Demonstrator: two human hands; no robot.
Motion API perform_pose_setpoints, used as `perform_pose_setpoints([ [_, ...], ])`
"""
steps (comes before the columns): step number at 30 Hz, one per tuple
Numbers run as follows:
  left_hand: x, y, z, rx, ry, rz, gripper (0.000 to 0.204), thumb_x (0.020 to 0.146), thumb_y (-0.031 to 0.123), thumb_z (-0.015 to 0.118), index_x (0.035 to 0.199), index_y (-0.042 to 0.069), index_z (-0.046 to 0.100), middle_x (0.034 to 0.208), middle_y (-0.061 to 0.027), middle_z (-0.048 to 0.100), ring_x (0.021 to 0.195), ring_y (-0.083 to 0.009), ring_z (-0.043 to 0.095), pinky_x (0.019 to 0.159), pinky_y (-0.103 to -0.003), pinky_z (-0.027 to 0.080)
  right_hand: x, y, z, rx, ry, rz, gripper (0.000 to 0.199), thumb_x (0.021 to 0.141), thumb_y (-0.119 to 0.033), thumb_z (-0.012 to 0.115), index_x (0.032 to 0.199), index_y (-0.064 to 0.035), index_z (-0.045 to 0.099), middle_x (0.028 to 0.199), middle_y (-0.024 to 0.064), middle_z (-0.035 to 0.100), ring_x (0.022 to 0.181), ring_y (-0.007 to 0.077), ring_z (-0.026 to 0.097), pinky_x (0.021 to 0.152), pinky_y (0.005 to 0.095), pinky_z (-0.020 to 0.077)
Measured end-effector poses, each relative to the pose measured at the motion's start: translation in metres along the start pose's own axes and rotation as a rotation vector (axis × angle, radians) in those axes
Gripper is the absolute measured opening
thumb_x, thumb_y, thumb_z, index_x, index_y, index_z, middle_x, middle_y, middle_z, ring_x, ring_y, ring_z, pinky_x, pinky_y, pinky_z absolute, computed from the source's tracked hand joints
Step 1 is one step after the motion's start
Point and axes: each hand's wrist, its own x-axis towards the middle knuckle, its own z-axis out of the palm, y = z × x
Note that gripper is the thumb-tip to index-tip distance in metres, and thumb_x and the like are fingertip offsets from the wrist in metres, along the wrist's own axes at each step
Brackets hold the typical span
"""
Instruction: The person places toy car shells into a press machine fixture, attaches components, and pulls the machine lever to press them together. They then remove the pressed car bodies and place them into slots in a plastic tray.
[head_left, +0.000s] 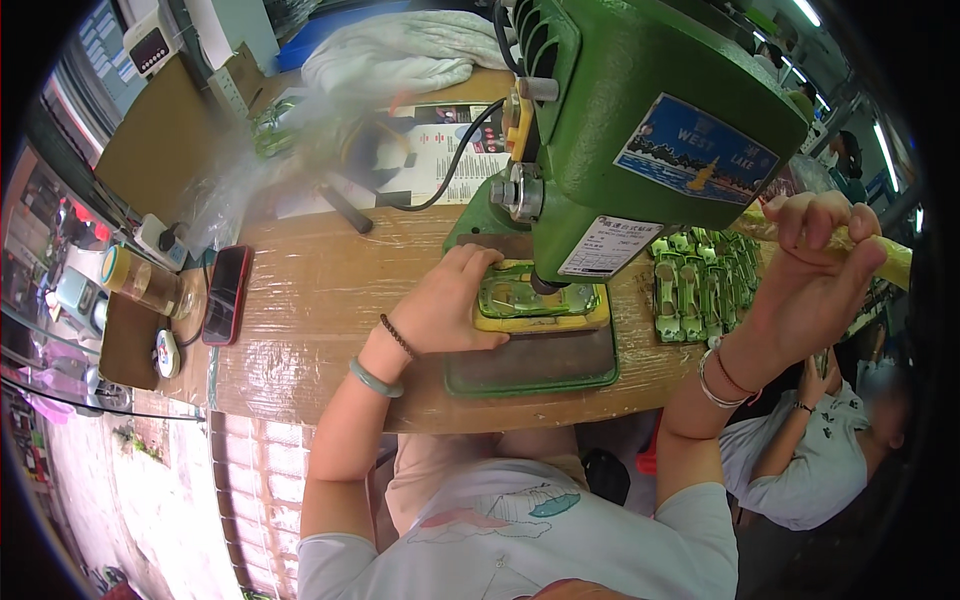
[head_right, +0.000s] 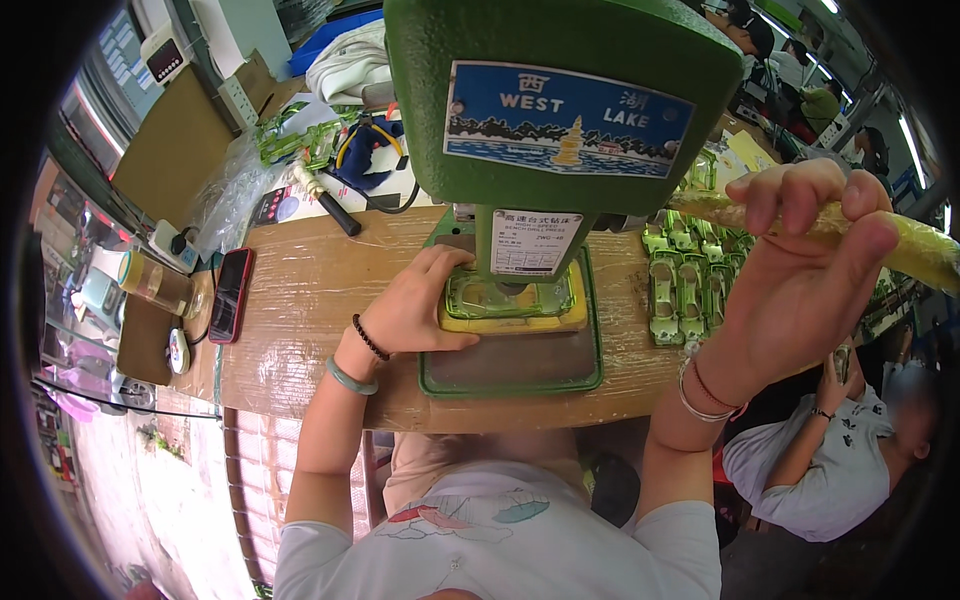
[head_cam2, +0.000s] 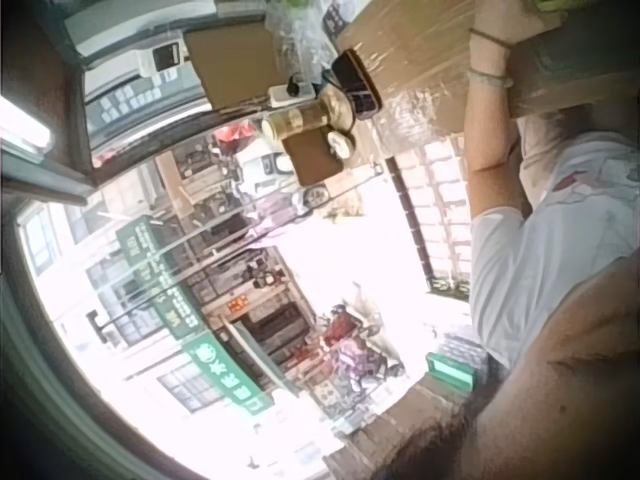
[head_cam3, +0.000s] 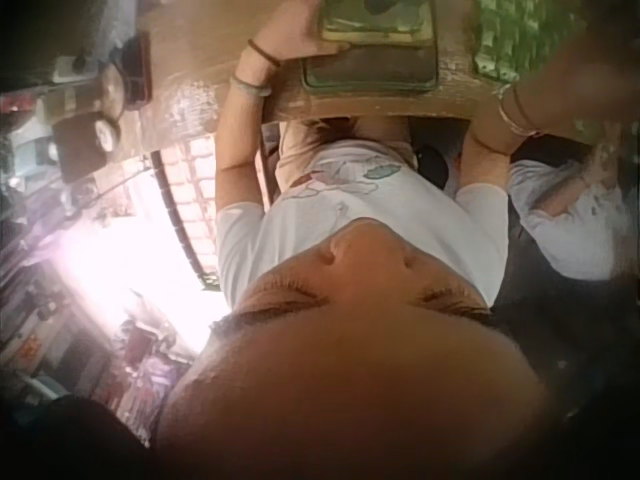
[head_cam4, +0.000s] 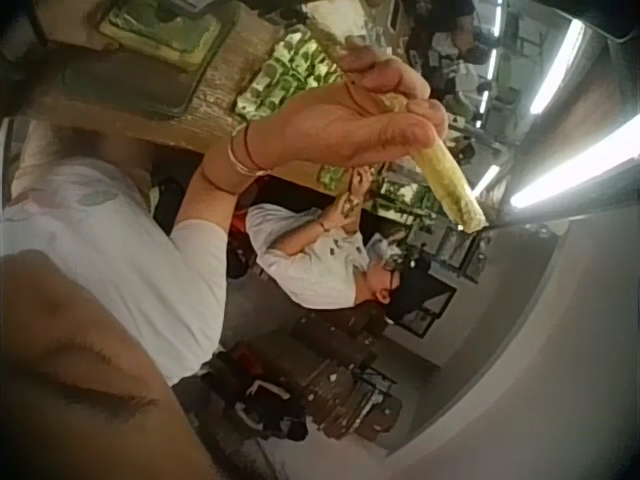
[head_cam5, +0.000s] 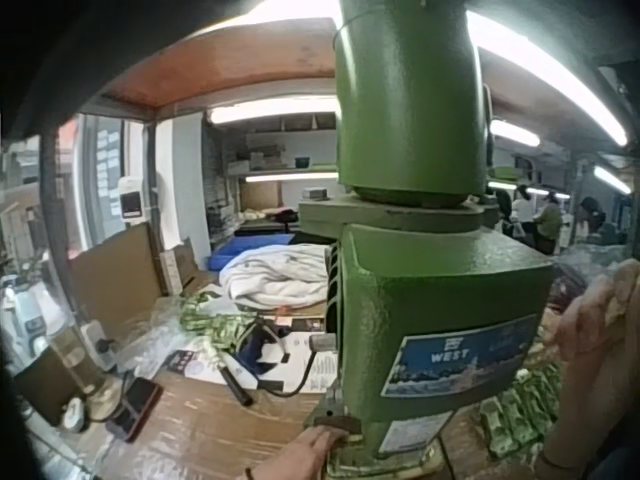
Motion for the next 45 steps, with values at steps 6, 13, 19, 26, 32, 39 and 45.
perform_pose_setpoints([
  [6, 0.000, 0.000, 0.000, -0.009, -0.007, -0.019, 0.075, 0.055, 0.027, 0.080, 0.117, 0.000, 0.046, 0.110, -0.0196, 0.051, 0.105, -0.0369, 0.049, 0.090, -0.040, 0.042, -0.004, -0.001, -0.001, -0.011, -0.011, -0.012, 0.034, 0.098, -0.042, 0.032, 0.100, -0.0089, 0.042, 0.075, 0.0072, 0.043, 0.069, 0.0205, 0.045, 0.075, 0.0406, 0.0438],
  [13, 0.000, -0.001, 0.002, 0.004, -0.001, 0.000, 0.077, 0.055, 0.028, 0.080, 0.117, -0.002, 0.046, 0.110, -0.0196, 0.051, 0.104, -0.0368, 0.049, 0.090, -0.040, 0.042, -0.013, 0.000, -0.001, -0.037, 0.040, -0.049, 0.035, 0.098, -0.044, 0.034, 0.099, -0.0099, 0.042, 0.076, 0.0071, 0.043, 0.068, 0.0201, 0.044, 0.075, 0.0413, 0.0430],
  [19, 0.003, -0.001, 0.001, 0.001, -0.007, 0.005, 0.077, 0.056, 0.029, 0.080, 0.117, -0.002, 0.046, 0.110, -0.0197, 0.051, 0.104, -0.0367, 0.049, 0.090, -0.040, 0.042, -0.037, 0.005, 0.001, -0.012, 0.071, -0.160, 0.034, 0.097, -0.047, 0.033, 0.097, -0.0138, 0.042, 0.075, 0.0049, 0.041, 0.067, 0.0195, 0.043, 0.076, 0.0427, 0.0425],
  [26, -0.006, -0.004, -0.002, 0.013, 0.009, 0.002, 0.075, 0.056, 0.028, 0.080, 0.116, -0.001, 0.046, 0.111, -0.0194, 0.051, 0.105, -0.0370, 0.048, 0.091, -0.040, 0.042, -0.069, 0.015, 0.020, -0.188, 0.291, -0.314, 0.026, 0.097, -0.042, 0.035, 0.097, -0.0168, 0.039, 0.076, 0.0029, 0.040, 0.068, 0.0184, 0.042, 0.081, 0.0447, 0.0416],
  [32, 0.000, 0.000, 0.001, 0.031, -0.004, 0.028, 0.076, 0.056, 0.029, 0.079, 0.117, -0.001, 0.046, 0.111, -0.0194, 0.051, 0.106, -0.0370, 0.048, 0.092, -0.040, 0.040, 0.042, 0.023, 0.005, -0.103, 0.284, 0.059, 0.027, 0.095, -0.016, 0.046, 0.113, 0.0044, 0.052, 0.094, 0.0098, 0.058, 0.087, 0.0189, 0.054, 0.083, 0.0321, 0.0437],
  [39, 0.000, -0.003, 0.000, 0.012, -0.001, 0.028, 0.076, 0.056, 0.030, 0.080, 0.117, -0.001, 0.046, 0.110, -0.0200, 0.051, 0.106, -0.0371, 0.046, 0.094, -0.040, 0.039, 0.022, 0.156, -0.058, 0.659, 0.008, 0.804, 0.027, 0.091, -0.017, 0.052, 0.110, 0.0011, 0.057, 0.099, 0.0114, 0.062, 0.086, 0.0181, 0.060, 0.076, 0.0302, 0.0472],
  [45, 0.000, -0.001, 0.000, 0.041, -0.027, 0.014, 0.077, 0.056, 0.030, 0.080, 0.117, -0.002, 0.045, 0.109, -0.0197, 0.051, 0.106, -0.0373, 0.046, 0.093, -0.041, 0.039, -0.088, 0.149, -0.068, 0.105, 0.150, 1.098, 0.023, 0.089, -0.021, 0.056, 0.102, -0.0033, 0.059, 0.085, 0.0066, 0.063, 0.066, 0.0205, 0.061, 0.060, 0.0334, 0.0489],
])
